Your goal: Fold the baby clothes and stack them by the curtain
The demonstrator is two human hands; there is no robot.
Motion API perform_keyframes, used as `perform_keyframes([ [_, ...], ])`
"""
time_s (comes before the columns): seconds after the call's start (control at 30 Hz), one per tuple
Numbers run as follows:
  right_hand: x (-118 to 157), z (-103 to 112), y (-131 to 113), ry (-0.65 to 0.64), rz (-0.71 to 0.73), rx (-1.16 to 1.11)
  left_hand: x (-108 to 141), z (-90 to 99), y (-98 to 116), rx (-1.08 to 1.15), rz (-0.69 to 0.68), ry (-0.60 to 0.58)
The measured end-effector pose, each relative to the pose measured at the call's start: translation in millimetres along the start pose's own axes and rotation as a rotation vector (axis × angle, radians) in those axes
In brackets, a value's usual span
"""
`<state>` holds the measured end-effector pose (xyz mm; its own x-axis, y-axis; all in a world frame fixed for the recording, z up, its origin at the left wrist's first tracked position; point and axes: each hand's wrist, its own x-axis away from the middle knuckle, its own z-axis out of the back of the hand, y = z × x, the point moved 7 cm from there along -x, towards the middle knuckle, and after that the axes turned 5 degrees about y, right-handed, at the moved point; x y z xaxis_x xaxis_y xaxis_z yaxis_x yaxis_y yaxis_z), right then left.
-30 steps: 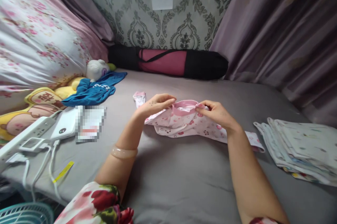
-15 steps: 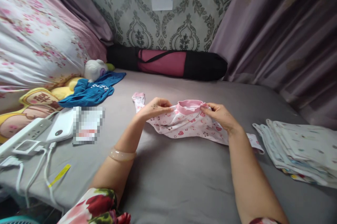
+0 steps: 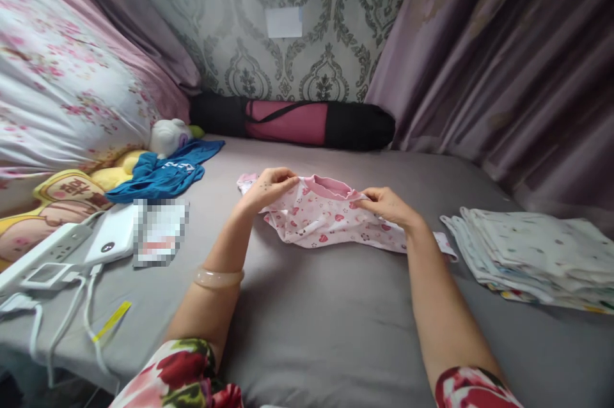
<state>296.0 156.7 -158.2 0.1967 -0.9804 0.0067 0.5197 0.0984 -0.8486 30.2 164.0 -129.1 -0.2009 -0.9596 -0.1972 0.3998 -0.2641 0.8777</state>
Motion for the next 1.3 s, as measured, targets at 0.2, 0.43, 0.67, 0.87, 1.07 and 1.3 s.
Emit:
perform_keyframes([
  [0.2,9,19,-27,0.023,0.072,0.009,6,21.2,32,-0.022,-0.025,-0.101],
  [0.43,15,54,-89,0.004,0.183,0.068,-9,60.9,89,-0.231,-0.213,-0.082],
  [0.67,13,101,-153,0.126,0.350,0.181,-28,100.9,140,-0.427,-0.413,0.145],
  [0.87,12,137,-194,0.484,0.483,0.539,-37,119.7,171,-0.538,-0.529,0.348],
  [1.07,26,140,-203,0.716,0.453,0.726,-25,120.0,182,-0.587,-0.628,0.558],
  [1.3,38,134,-180,0.122,0.422,0.221,-17,127.4,163,-0.187,-0.430,0.134],
])
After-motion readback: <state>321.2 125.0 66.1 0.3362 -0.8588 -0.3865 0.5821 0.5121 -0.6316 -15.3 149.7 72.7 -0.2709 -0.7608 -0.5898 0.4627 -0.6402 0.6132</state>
